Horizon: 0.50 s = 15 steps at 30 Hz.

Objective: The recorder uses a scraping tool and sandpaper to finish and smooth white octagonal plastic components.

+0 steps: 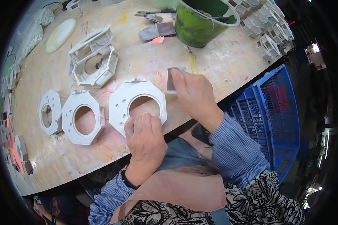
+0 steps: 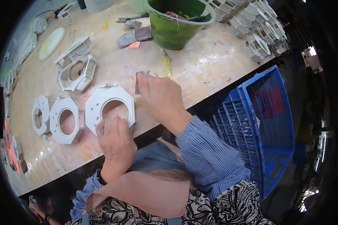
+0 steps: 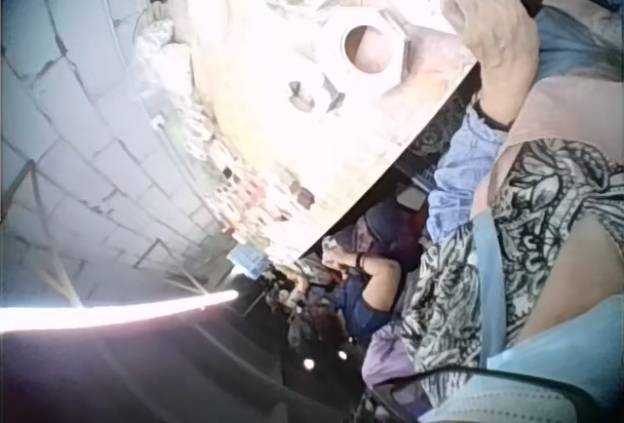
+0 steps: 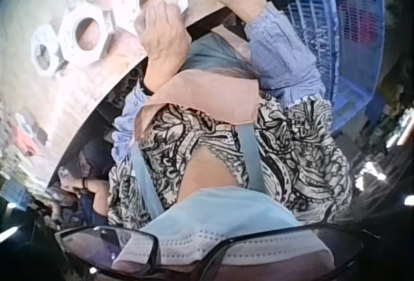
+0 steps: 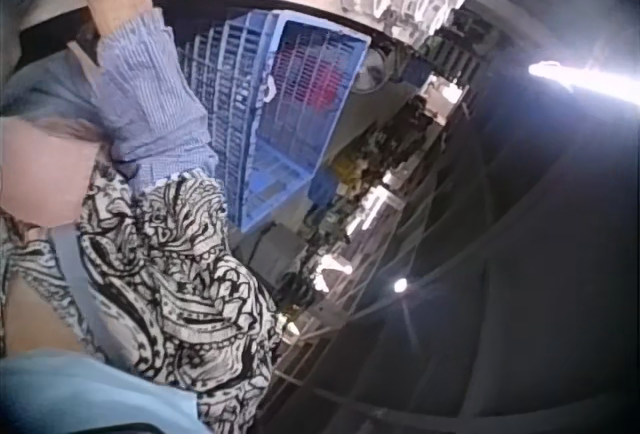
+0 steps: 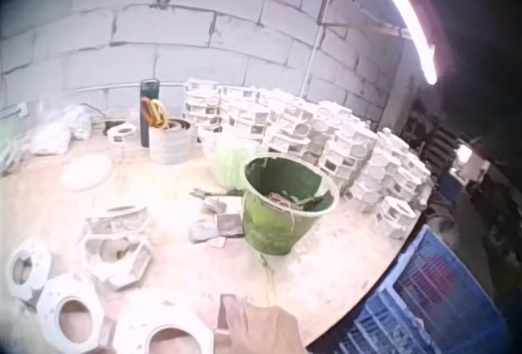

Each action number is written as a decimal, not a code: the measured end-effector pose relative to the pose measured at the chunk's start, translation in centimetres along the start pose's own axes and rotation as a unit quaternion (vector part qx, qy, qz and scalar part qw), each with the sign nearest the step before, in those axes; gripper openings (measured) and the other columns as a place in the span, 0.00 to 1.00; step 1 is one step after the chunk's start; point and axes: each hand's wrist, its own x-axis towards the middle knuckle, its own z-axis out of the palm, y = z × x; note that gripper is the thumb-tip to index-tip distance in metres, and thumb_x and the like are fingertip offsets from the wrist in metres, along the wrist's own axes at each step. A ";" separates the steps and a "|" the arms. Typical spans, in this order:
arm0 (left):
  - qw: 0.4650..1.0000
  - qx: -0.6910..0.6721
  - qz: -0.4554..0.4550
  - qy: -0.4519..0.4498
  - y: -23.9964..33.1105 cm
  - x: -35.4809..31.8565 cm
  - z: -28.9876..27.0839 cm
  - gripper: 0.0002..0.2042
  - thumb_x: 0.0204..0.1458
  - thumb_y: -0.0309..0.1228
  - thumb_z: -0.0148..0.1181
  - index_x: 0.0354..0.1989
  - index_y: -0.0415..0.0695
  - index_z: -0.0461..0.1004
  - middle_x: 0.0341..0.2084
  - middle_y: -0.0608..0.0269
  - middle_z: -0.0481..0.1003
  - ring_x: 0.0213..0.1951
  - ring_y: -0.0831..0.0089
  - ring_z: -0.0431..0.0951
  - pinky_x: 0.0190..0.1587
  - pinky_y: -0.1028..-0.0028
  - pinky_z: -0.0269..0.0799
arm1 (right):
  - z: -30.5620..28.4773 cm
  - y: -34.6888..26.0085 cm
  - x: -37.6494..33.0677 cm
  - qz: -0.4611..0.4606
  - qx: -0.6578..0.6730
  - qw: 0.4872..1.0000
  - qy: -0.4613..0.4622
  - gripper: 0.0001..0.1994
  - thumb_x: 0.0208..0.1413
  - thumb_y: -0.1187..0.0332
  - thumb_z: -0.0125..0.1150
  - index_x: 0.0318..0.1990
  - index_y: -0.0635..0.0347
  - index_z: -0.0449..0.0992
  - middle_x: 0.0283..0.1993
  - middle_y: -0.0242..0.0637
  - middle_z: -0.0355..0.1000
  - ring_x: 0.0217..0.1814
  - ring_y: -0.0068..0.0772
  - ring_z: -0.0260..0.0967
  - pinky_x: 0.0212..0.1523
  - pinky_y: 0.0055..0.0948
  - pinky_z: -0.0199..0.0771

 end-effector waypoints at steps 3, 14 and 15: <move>1.000 0.001 -0.001 -0.007 0.0 0.1 0.0 0.06 0.41 0.22 0.54 0.30 0.39 0.68 0.28 0.56 0.66 0.36 0.60 0.69 0.47 0.61 0.61 | 0.0 -0.7 -2.8 -0.046 0.036 0.997 -0.042 0.21 0.63 0.56 0.50 0.24 0.59 0.79 0.19 0.50 0.72 0.22 0.53 0.73 0.24 0.46 0.71; 1.000 -0.018 -0.003 -0.021 0.0 0.3 -0.7 0.12 0.42 0.21 0.58 0.37 0.37 0.69 0.31 0.57 0.66 0.36 0.58 0.69 0.47 0.61 0.61 | -0.3 1.7 -1.7 0.004 0.102 0.992 0.079 0.22 0.64 0.60 0.50 0.21 0.65 0.75 0.18 0.52 0.69 0.21 0.56 0.70 0.22 0.46 0.66; 1.000 -0.016 -0.003 -0.023 0.1 0.3 -0.7 0.12 0.42 0.21 0.58 0.37 0.37 0.69 0.31 0.57 0.66 0.36 0.58 0.69 0.47 0.61 0.61 | -0.5 1.9 -2.2 0.005 0.105 0.991 0.078 0.22 0.64 0.60 0.50 0.21 0.65 0.75 0.18 0.52 0.69 0.21 0.56 0.70 0.22 0.46 0.66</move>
